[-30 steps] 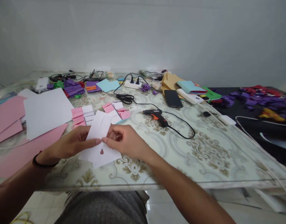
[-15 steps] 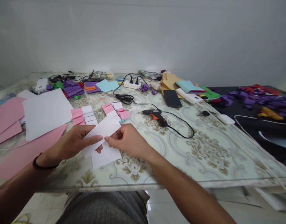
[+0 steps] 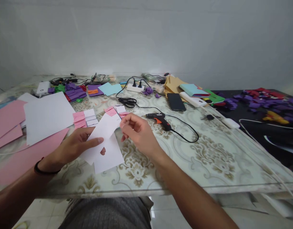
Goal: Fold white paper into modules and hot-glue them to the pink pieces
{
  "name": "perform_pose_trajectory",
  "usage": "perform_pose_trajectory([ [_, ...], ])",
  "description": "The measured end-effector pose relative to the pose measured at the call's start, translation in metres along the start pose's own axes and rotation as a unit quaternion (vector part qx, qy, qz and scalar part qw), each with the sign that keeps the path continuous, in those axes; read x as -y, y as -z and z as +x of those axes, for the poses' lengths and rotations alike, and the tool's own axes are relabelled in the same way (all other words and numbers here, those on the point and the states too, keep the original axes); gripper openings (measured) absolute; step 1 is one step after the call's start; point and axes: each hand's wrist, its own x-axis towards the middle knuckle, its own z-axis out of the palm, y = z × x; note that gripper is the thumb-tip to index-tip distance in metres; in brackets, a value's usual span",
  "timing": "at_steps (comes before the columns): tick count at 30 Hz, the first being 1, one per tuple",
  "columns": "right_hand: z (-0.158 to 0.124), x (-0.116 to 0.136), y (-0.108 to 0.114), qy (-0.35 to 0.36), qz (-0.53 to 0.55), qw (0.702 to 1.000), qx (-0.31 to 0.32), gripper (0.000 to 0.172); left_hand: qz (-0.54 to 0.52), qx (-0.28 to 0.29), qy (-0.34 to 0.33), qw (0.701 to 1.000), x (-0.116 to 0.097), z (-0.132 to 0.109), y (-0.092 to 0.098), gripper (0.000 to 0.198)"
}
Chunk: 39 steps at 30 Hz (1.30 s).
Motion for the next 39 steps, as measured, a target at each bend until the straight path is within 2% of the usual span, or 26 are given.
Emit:
perform_pose_trajectory([
  [4, -0.003, 0.0, -0.009, -0.058, -0.015, 0.997, 0.038, 0.035, -0.015, 0.001, -0.003, 1.0, 0.0, 0.002, -0.003, 0.033],
  [10, -0.005, -0.002, -0.012, -0.087, -0.059, 0.99, 0.096, 0.039, 0.025, 0.007, 0.013, 1.0, 0.0, 0.001, -0.004, 0.036],
  [17, -0.003, 0.004, -0.006, -0.03, -0.043, 0.998, 0.047, 0.036, 0.038, 0.009, 0.016, 0.999, 0.001, 0.0, -0.002, 0.039],
  [25, -0.001, 0.003, -0.009, -0.008, -0.07, 0.998, 0.008, 0.034, 0.061, 0.027, 0.038, 0.997, 0.006, 0.001, -0.003, 0.038],
  [30, -0.002, 0.0, -0.012, -0.05, -0.095, 0.993, 0.049, 0.034, 0.042, -0.047, 0.01, 0.998, 0.008, 0.004, -0.003, 0.037],
  [39, -0.005, -0.003, -0.017, -0.062, -0.114, 0.989, 0.072, 0.026, 0.054, -0.037, -0.012, 0.998, 0.012, 0.006, -0.006, 0.03],
])
